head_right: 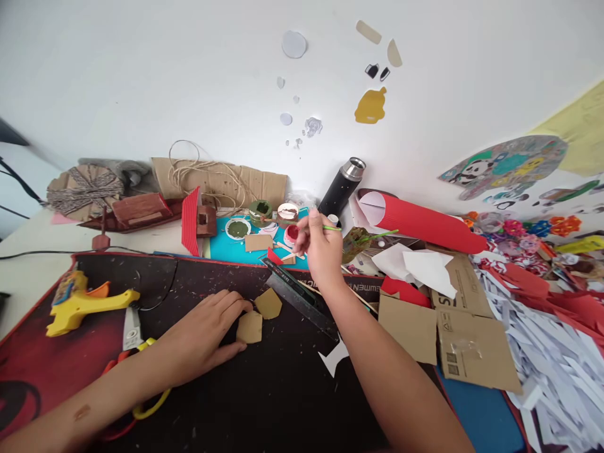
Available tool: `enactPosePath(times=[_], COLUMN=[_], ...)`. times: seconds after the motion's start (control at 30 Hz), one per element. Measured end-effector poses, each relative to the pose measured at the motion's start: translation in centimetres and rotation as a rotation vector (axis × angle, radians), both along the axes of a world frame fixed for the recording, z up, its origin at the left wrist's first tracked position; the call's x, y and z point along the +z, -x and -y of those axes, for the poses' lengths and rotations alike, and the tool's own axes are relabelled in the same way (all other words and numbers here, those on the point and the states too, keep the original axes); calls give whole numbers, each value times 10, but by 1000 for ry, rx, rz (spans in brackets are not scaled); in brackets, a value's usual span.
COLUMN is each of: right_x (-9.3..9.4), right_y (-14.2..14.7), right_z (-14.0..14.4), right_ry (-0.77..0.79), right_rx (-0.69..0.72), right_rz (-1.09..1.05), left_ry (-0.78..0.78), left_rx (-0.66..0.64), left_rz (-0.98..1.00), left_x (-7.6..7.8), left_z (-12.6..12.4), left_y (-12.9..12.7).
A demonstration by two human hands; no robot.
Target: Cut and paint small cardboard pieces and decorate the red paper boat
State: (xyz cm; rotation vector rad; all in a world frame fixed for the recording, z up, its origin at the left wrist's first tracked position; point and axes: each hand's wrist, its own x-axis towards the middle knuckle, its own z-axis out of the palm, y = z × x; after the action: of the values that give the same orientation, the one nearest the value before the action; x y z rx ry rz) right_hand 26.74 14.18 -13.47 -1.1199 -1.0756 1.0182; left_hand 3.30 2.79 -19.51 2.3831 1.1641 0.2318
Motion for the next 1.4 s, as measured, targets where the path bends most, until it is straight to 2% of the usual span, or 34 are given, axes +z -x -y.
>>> enactPosePath(times=[0.13, 0.3, 0.53, 0.73, 1.13, 1.4], right_x=[1, -3, -11, -20, -26, -24], right_y=[-17, -36, -36, -26, -22, -25], right_z=[48, 107, 147, 160, 159, 154], right_ry=[97, 177, 184, 163, 178, 186], right_rx=[38, 94, 124, 175, 233, 173], right_rz=[-70, -44, 87, 179, 241, 205], left_ry=[-46, -71, -69, -77, -89, -102], left_rx=[27, -7, -24, -18, -17, -26], left_rz=[-7, 22, 24, 12, 26, 49], left_x=[-3, -6, -4, -2, -5, -7], left_z=[-1, -4, -5, -4, -4, -4], left_y=[-4, 0, 1, -1, 0, 1])
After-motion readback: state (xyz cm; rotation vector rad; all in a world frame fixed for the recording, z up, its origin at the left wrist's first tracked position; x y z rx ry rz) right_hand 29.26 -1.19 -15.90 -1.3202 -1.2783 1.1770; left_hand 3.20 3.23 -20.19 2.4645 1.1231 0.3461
